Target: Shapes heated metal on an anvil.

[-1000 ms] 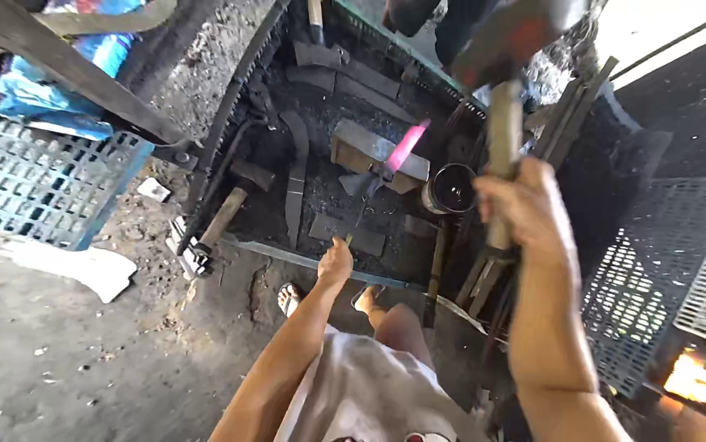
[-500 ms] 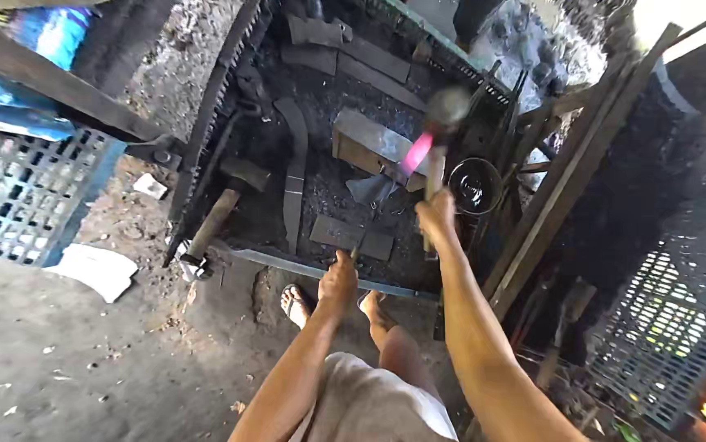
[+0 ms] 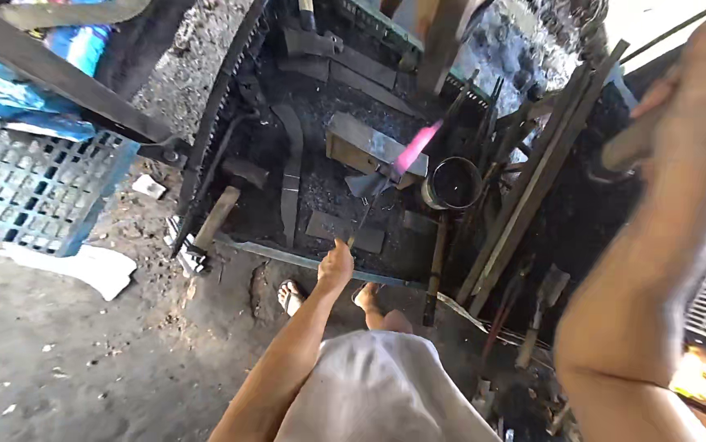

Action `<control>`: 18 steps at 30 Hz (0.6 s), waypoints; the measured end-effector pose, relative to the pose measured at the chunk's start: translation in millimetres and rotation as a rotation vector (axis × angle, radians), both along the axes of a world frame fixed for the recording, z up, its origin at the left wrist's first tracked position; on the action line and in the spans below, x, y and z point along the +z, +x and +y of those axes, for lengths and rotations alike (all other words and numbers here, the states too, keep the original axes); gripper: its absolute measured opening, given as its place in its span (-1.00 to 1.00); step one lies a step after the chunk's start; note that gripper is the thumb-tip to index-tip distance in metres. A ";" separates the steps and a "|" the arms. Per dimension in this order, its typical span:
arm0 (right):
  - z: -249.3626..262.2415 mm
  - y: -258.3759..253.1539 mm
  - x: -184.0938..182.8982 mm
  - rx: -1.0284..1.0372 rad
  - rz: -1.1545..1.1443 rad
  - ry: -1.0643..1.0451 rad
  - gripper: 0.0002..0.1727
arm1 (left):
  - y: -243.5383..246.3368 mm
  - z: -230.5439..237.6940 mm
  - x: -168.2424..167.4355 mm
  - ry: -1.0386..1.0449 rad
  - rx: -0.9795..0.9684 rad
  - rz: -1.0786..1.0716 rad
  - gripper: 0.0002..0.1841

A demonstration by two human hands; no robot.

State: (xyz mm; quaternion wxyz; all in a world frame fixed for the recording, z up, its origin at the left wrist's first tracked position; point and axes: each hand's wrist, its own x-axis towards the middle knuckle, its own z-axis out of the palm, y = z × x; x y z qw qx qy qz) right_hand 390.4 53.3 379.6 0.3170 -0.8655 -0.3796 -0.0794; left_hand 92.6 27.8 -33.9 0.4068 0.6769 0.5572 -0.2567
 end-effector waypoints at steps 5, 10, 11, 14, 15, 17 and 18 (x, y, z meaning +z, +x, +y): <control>1.0 -69.9 -250.1 -0.144 0.195 -0.269 -0.36 | 9.6 -8.7 -11.5 -0.056 0.026 0.013 -0.45; 9.2 -58.7 -294.7 -0.070 0.984 -0.494 -0.53 | 10.2 -7.5 -4.1 -0.022 0.047 -0.009 -0.47; 0.4 -62.5 -263.3 -0.037 1.009 -0.442 -0.56 | 7.7 -12.4 -1.3 -0.024 0.050 -0.017 -0.47; -37.2 -82.1 -176.0 0.020 0.974 -0.306 -0.58 | 7.0 -4.7 -3.0 0.020 0.067 -0.031 -0.46; -53.9 -88.6 -154.3 0.013 0.946 -0.295 -0.59 | 4.8 -3.4 -3.0 0.025 0.061 -0.032 -0.45; -79.7 -95.4 -120.5 -0.003 0.865 -0.280 -0.60 | 0.8 0.9 -2.5 0.034 0.050 -0.036 -0.42; -89.1 -96.3 -111.2 -0.022 0.833 -0.255 -0.60 | -0.1 4.4 -0.2 0.029 0.043 -0.033 -0.41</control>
